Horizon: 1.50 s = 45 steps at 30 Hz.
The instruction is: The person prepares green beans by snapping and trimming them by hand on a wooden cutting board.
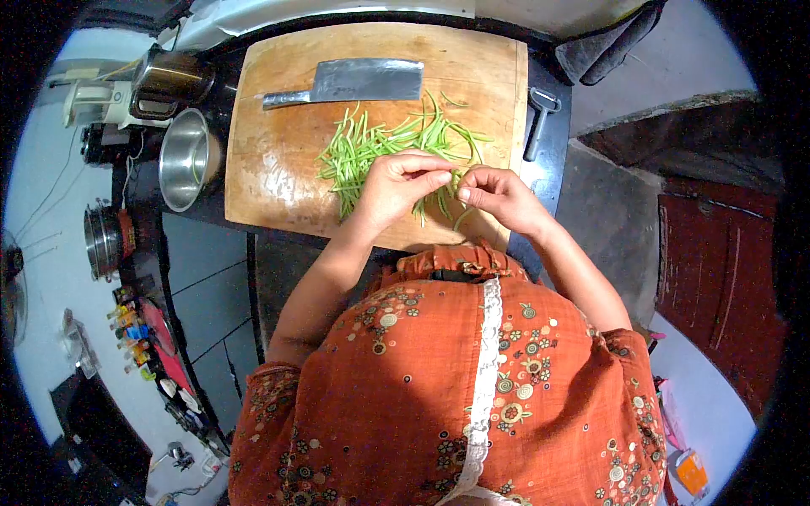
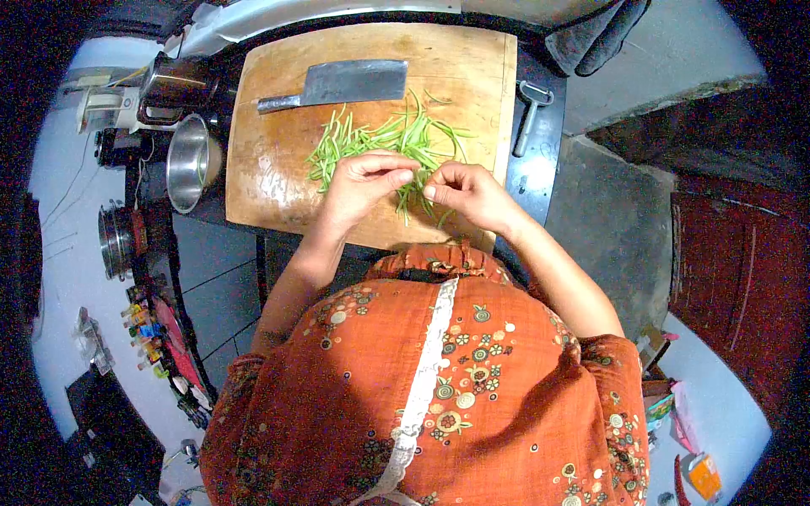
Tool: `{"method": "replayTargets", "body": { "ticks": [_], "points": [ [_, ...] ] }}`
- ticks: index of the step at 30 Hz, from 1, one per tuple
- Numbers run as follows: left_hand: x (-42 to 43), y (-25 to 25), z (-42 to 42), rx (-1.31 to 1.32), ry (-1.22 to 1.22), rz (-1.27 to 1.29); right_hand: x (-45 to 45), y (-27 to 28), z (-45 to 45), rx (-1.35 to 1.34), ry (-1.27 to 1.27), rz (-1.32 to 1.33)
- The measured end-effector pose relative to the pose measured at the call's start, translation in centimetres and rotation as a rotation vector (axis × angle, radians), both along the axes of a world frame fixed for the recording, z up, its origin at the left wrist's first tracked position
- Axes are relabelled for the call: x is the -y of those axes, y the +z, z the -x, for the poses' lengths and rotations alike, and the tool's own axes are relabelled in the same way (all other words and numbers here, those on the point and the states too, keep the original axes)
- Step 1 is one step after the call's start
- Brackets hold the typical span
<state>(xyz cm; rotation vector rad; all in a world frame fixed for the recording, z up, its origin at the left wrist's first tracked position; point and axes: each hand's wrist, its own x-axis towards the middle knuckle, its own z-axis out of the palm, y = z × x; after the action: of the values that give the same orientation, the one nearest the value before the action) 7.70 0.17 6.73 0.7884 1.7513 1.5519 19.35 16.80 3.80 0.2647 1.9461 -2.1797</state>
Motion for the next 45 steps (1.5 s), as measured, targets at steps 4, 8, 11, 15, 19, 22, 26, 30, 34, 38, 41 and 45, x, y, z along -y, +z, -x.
{"method": "replayTargets", "body": {
  "ticks": [4, 8, 11, 15, 19, 22, 26, 30, 34, 38, 41, 45],
  "points": [
    [0.1, 0.2, -0.3, 0.092, 0.044, 0.078, 0.0, 0.8, 0.2, -0.038, -0.070, -0.113],
    [0.0, 0.8, -0.4, -0.050, 0.050, 0.137, 0.1, 2.3, 0.9, -0.211, -0.260, -0.172],
    [-0.1, 0.6, -0.6, -0.061, 0.052, 0.124, 0.4, 2.7, 1.0, -0.082, -0.234, -0.156],
    [-0.1, -0.2, -0.8, 0.232, 0.153, 0.027, 0.7, 2.2, 0.8, -0.095, -0.238, -0.221],
    [0.5, -0.7, -0.1, 0.300, 0.213, -0.054, -0.1, 1.5, -0.2, -0.060, -0.265, -0.244],
    [1.4, -0.9, 0.8, 0.331, 0.250, -0.073, -1.9, 0.7, -1.3, -0.021, -0.327, -0.194],
    [3.0, -1.3, 2.3, 0.309, 0.262, -0.061, -5.0, -0.7, -3.0, -0.072, -0.502, -0.315],
    [6.1, -2.1, 5.5, 0.298, 0.382, 0.118, -8.8, -2.3, -4.8, 0.045, -0.545, -0.685],
    [9.0, -3.4, 8.7, 0.173, 0.394, 0.462, -11.2, -2.4, -5.6, 0.274, -0.496, -1.045],
    [10.1, -5.1, 10.0, 0.057, 0.303, 0.552, -14.2, -5.6, -6.2, 0.319, -0.391, -1.397],
    [10.7, -7.1, 10.4, -0.159, 0.312, 0.583, -16.6, -8.0, -6.6, 0.445, -0.251, -1.577],
    [9.4, -5.2, 9.7, -0.394, 0.407, 0.722, -16.5, -6.8, -5.8, 0.533, -0.233, -1.580]
  ]
}}
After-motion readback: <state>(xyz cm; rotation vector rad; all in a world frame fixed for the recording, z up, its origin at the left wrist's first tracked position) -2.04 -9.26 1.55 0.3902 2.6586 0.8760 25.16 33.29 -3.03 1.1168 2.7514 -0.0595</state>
